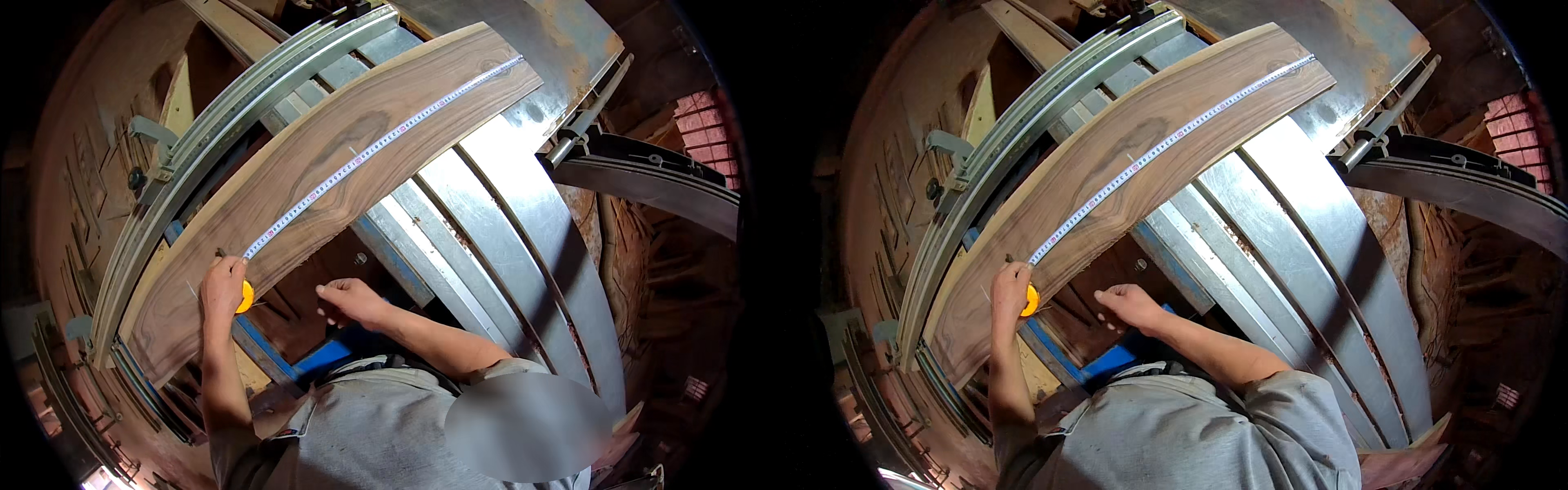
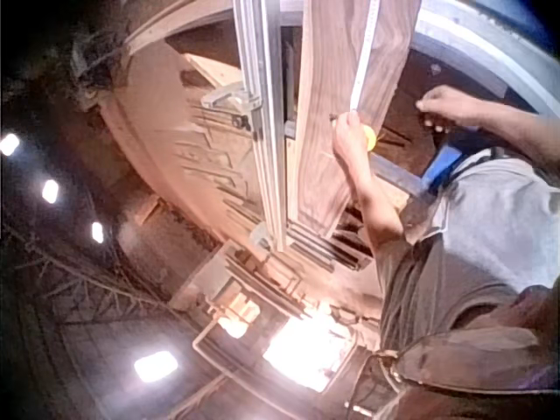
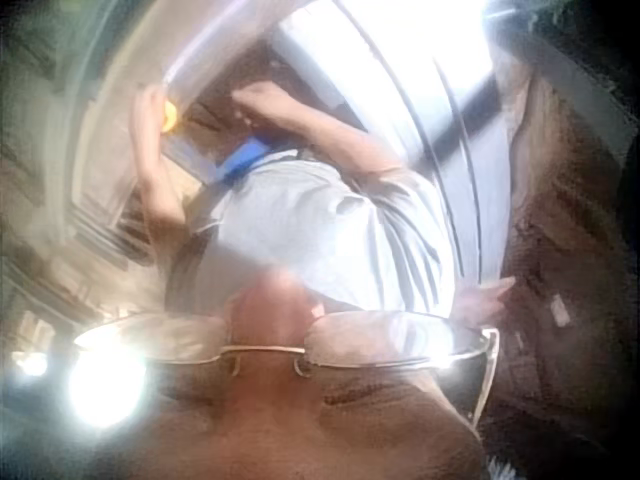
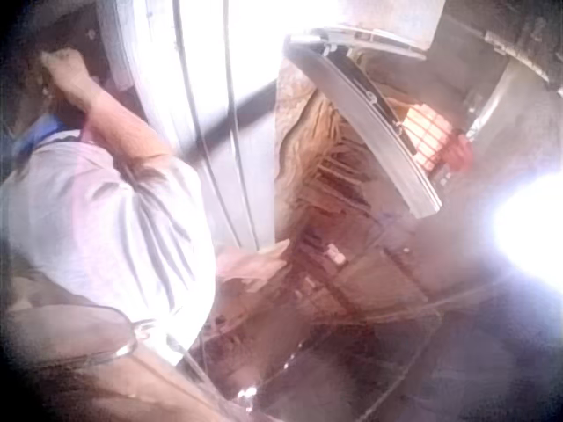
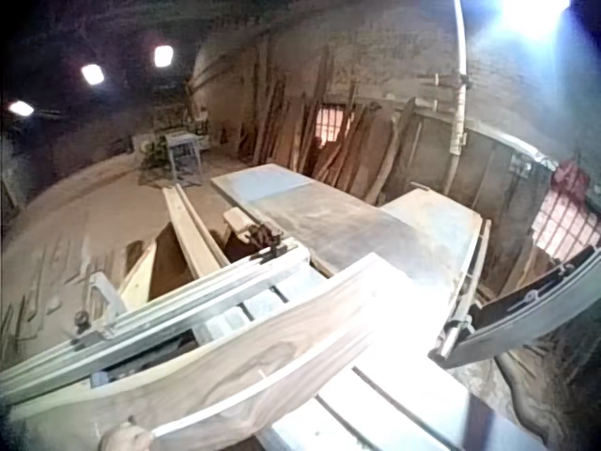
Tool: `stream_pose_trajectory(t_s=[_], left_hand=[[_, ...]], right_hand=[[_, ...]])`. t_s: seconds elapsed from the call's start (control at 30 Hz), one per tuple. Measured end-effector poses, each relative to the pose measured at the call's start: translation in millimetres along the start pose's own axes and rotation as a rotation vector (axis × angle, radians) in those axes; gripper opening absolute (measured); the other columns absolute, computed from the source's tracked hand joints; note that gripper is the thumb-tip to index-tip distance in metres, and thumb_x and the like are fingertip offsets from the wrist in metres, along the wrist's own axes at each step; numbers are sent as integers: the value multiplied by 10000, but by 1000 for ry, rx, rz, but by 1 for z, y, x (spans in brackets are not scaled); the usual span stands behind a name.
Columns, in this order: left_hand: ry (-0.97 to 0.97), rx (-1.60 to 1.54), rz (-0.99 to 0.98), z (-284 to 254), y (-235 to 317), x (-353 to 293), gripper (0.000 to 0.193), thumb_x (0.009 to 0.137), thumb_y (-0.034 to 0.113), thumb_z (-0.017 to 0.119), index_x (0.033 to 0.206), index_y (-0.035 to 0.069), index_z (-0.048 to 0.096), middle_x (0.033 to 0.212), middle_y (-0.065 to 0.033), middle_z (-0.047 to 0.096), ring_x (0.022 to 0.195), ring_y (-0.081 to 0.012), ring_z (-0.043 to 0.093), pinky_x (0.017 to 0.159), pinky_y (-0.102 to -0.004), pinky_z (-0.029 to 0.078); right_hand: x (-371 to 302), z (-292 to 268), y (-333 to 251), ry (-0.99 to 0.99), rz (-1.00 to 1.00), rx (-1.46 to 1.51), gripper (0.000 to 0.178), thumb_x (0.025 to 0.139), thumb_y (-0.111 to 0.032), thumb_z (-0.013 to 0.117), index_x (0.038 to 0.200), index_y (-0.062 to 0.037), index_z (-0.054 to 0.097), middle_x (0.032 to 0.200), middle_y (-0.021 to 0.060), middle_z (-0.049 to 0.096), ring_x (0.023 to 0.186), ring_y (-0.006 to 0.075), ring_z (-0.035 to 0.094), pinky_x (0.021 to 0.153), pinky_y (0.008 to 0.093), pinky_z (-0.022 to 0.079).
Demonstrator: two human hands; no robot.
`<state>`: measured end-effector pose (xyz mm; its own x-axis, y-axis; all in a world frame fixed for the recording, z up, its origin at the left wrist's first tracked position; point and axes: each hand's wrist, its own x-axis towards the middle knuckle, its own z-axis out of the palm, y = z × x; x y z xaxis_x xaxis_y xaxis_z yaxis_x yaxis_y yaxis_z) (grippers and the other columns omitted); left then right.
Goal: The person measures a wooden plank with a tape measure, marks it, and cuts it on a table saw. They then flip the plank and cut the other side, measure the resulting pieces, and stack them on a nearby surface.
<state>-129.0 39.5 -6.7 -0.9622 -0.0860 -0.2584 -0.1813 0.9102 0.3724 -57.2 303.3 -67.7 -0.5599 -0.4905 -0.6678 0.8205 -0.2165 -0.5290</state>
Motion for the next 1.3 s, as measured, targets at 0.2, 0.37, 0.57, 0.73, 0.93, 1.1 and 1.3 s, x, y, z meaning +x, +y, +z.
stream_pose_trajectory(t_s=[0.2, 0.37, 0.57, 0.73, 0.93, 1.1, 1.3], left_hand=[[-43, 50, -42, -1, 2, 5, 345, 947, 362, 585, 986, 40, 700, 995, -202, 651, 957, -413, 623, 812, -475, 479], [-95, 66, -17, -2, -8, 12, 352, 949, 359, 581, 952, 21, 680, 978, -223, 640, 947, -430, 610, 798, -492, 469], [-109, 42, 31, -5, -7, 15, 361, 944, 353, 589, 910, 1, 655, 965, -240, 635, 925, -444, 602, 781, -503, 463], [-139, 21, 51, -11, -9, 20, 346, 947, 324, 592, 879, -10, 650, 935, -244, 616, 900, -440, 590, 782, -499, 454], [-25, 48, 144, -21, -4, 21, 293, 935, 234, 618, 857, -49, 631, 857, -246, 556, 820, -402, 562, 760, -466, 437], [-30, 18, 168, -28, 7, 10, 270, 926, 222, 607, 876, -37, 666, 924, -277, 617, 876, -458, 606, 765, -514, 457], [-97, -155, 127, -25, 15, 3, 260, 934, 197, 582, 883, -48, 653, 968, -271, 635, 893, -448, 620, 784, -479, 478]], right_hand=[[57, 20, 27, -123, -11, 53, 275, 978, -354, 647, 976, -80, 625, 806, 11, 613, 697, 121, 573, 633, 272, 485], [77, 50, 30, -188, -39, 327, 327, 954, -340, 685, 1119, -93, 548, 1013, 24, 580, 926, 118, 542, 845, 308, 472], [109, 83, 59, -215, -62, 419, 329, 957, -296, 683, 1211, -109, 590, 1093, 24, 635, 974, 135, 583, 881, 311, 479], [96, 112, 44, -190, -92, 547, 316, 950, -270, 695, 1214, -121, 608, 1114, -13, 658, 966, 111, 601, 822, 279, 500], [111, 118, 51, -198, -30, 657, 286, 935, -234, 727, 1167, -93, 637, 1034, 2, 670, 888, 97, 625, 778, 274, 536], [119, 115, 51, -158, 57, 720, 220, 935, -188, 721, 1075, -23, 680, 965, 47, 679, 833, 121, 653, 716, 269, 593], [113, 108, 42, -128, -51, 779, 208, 930, -169, 716, 1064, -13, 687, 1004, 80, 699, 852, 174, 679, 743, 310, 593]])
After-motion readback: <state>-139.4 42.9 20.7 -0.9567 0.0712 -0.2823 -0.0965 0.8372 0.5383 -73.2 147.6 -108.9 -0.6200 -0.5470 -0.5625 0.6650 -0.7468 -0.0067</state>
